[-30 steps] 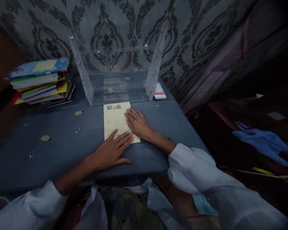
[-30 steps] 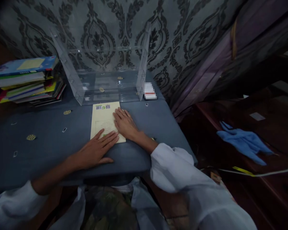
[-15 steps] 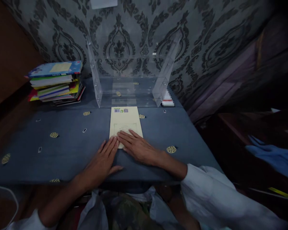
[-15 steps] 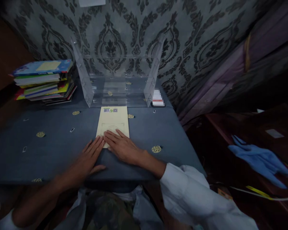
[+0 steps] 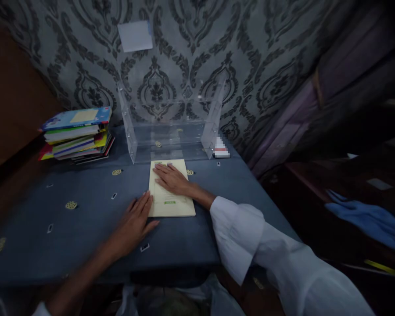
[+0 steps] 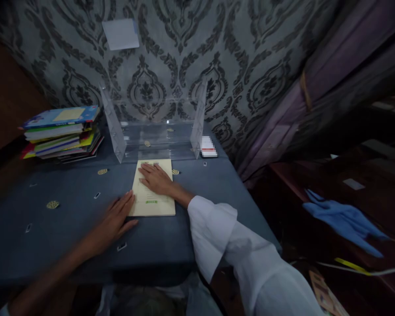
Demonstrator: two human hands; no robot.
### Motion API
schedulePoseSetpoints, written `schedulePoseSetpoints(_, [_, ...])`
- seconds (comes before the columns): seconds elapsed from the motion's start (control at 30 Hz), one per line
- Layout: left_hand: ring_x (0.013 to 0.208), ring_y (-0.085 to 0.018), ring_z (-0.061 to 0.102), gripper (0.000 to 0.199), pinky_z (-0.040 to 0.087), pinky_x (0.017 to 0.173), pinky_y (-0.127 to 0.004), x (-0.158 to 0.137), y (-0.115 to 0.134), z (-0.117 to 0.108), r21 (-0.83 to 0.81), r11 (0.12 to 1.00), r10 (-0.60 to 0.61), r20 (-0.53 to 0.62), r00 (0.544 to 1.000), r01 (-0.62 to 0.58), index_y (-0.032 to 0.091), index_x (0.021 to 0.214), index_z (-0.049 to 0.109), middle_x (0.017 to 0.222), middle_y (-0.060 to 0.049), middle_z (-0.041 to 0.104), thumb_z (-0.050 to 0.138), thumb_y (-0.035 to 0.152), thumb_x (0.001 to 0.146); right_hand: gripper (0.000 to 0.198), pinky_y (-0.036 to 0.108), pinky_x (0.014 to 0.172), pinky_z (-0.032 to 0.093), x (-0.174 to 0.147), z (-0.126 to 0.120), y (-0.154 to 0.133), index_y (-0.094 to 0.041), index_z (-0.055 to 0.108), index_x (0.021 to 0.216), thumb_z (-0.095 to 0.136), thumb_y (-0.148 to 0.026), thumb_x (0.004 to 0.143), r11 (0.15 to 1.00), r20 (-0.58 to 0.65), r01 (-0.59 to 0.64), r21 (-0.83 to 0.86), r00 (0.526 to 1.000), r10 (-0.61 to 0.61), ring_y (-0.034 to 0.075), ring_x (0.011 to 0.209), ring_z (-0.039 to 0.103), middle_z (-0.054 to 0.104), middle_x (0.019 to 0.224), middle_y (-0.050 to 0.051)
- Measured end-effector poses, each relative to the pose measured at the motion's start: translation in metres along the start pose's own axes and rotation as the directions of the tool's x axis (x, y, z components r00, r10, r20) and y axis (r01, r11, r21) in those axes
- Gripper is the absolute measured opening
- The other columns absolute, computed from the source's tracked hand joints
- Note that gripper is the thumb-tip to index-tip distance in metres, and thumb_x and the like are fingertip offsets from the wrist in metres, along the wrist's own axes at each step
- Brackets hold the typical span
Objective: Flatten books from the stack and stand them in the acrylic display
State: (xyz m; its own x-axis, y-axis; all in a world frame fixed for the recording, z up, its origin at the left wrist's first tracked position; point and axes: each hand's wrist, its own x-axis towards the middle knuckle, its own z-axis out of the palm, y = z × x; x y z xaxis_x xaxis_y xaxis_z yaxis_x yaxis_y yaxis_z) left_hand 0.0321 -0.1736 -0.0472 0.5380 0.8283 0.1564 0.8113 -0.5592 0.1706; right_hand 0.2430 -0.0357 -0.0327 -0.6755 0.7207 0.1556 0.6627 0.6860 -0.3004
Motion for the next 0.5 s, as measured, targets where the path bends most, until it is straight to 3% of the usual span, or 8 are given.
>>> schedulePoseSetpoints(0.13, [0.147, -0.031, 0.039, 0.069, 0.036, 0.118, -0.050, 0.018, -0.017, 0.011, 0.032, 0.999, -0.024, -0.028, 0.999, 0.025, 0.010, 0.153, 0.036, 0.157, -0.021, 0.042, 0.034, 0.058, 0.103, 0.051, 0.049, 0.125, 0.023, -0.019, -0.003, 0.005, -0.010, 0.045, 0.149, 0.043, -0.033, 0.103, 0.976, -0.076, -0.218, -0.006, 0.973, 0.217, 0.026, 0.153, 0.029, 0.041, 0.159, 0.019])
schedulePoseSetpoints(0.27, [0.145, -0.036, 0.041, 0.071, 0.037, 0.115, -0.054, 0.049, -0.038, 0.027, -0.051, 0.998, -0.050, -0.060, 0.997, 0.047, 0.010, 0.148, 0.043, 0.151, -0.024, 0.048, 0.037, 0.061, 0.099, 0.055, 0.052, 0.123, 0.026, -0.050, -0.004, 0.001, -0.008, 0.042, 0.150, 0.046, -0.034, 0.102, 0.911, -0.123, -0.413, 0.019, 0.903, 0.412, 0.031, 0.154, 0.024, 0.032, 0.162, 0.023])
schedulePoseSetpoints(0.4, [0.144, -0.041, 0.041, 0.074, 0.035, 0.115, -0.058, 0.086, -0.047, 0.029, -0.305, 0.943, -0.174, -0.103, 0.979, 0.136, 0.010, 0.139, 0.053, 0.147, -0.025, 0.052, 0.048, 0.066, 0.091, 0.055, 0.054, 0.123, 0.027, -0.069, -0.002, -0.010, -0.007, 0.040, 0.151, 0.045, -0.032, 0.102, 0.886, -0.130, -0.461, 0.051, 0.877, 0.463, 0.035, 0.153, 0.026, 0.027, 0.163, 0.027])
schedulePoseSetpoints(0.47, [0.140, -0.042, 0.046, 0.071, 0.038, 0.114, -0.056, 0.101, -0.043, 0.022, -0.493, 0.847, -0.292, -0.119, 0.949, 0.199, 0.013, 0.132, 0.059, 0.141, -0.023, 0.059, 0.056, 0.066, 0.085, 0.054, 0.055, 0.122, 0.029, -0.073, -0.001, -0.013, -0.008, 0.041, 0.150, 0.044, -0.031, 0.102, 0.890, -0.138, -0.451, 0.060, 0.880, 0.455, 0.035, 0.152, 0.028, 0.027, 0.163, 0.026])
schedulePoseSetpoints(0.5, [0.136, -0.042, 0.051, 0.068, 0.042, 0.111, -0.054, 0.107, -0.039, 0.017, -0.613, 0.757, -0.353, -0.094, 0.931, 0.225, 0.014, 0.128, 0.062, 0.136, -0.021, 0.062, 0.062, 0.065, 0.081, 0.053, 0.054, 0.122, 0.030, -0.074, -0.001, -0.014, -0.008, 0.042, 0.150, 0.044, -0.031, 0.102, 0.892, -0.144, -0.447, 0.065, 0.881, 0.451, 0.035, 0.152, 0.029, 0.028, 0.163, 0.026])
